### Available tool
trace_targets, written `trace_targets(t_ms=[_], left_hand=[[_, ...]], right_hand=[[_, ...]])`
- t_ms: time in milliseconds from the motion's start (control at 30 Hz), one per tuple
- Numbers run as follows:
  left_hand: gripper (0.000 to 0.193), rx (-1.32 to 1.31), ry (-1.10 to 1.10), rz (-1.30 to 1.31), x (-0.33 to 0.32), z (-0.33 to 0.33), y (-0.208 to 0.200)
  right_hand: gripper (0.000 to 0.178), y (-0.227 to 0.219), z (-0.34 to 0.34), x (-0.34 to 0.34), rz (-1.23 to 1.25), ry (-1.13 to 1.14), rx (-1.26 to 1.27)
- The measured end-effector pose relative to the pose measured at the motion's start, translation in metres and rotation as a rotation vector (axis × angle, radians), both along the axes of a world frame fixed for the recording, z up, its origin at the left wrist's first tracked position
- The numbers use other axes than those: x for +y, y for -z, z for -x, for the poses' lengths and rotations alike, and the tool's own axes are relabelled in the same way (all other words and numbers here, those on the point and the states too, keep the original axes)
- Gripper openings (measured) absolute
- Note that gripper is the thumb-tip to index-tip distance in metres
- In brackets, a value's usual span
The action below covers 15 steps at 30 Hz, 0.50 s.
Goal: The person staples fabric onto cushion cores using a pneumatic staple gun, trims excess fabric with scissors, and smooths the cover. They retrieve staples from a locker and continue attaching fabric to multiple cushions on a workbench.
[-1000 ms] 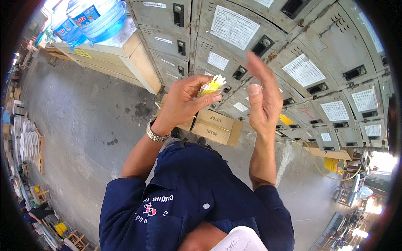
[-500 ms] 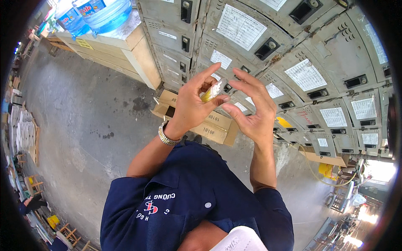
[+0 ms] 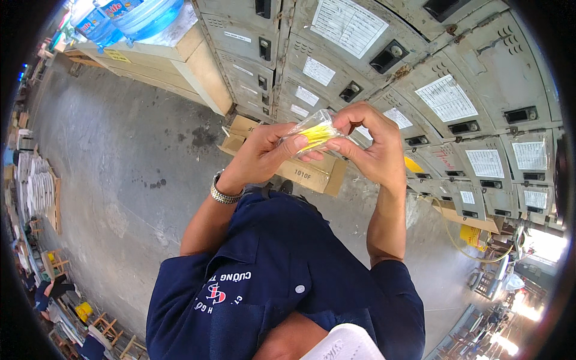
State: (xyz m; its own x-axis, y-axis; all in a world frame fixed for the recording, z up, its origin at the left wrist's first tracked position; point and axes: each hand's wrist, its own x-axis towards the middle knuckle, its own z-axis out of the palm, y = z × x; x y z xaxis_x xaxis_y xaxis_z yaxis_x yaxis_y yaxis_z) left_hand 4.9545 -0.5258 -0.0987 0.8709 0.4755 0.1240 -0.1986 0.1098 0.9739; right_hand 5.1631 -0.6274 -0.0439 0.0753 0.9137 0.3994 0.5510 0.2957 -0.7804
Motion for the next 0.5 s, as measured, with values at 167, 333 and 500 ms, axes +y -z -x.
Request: trace_targets(t_ms=[167, 333, 500], left_hand=[[0.035, 0.001, -0.032, -0.037, 0.001, 0.000, 0.012], [0.030, 0.145, -0.070, -0.158, 0.004, -0.009, 0.006], [0.023, 0.090, -0.091, -0.271, 0.000, -0.016, 0.000]], right_hand=[[0.021, -0.003, -0.001, 0.002, 0.054, -0.014, -0.024], [0.016, 0.003, -0.004, 0.003, 0.043, -0.041, -0.027], [0.017, -0.005, -0.010, -0.003, 0.055, -0.082, -0.070]])
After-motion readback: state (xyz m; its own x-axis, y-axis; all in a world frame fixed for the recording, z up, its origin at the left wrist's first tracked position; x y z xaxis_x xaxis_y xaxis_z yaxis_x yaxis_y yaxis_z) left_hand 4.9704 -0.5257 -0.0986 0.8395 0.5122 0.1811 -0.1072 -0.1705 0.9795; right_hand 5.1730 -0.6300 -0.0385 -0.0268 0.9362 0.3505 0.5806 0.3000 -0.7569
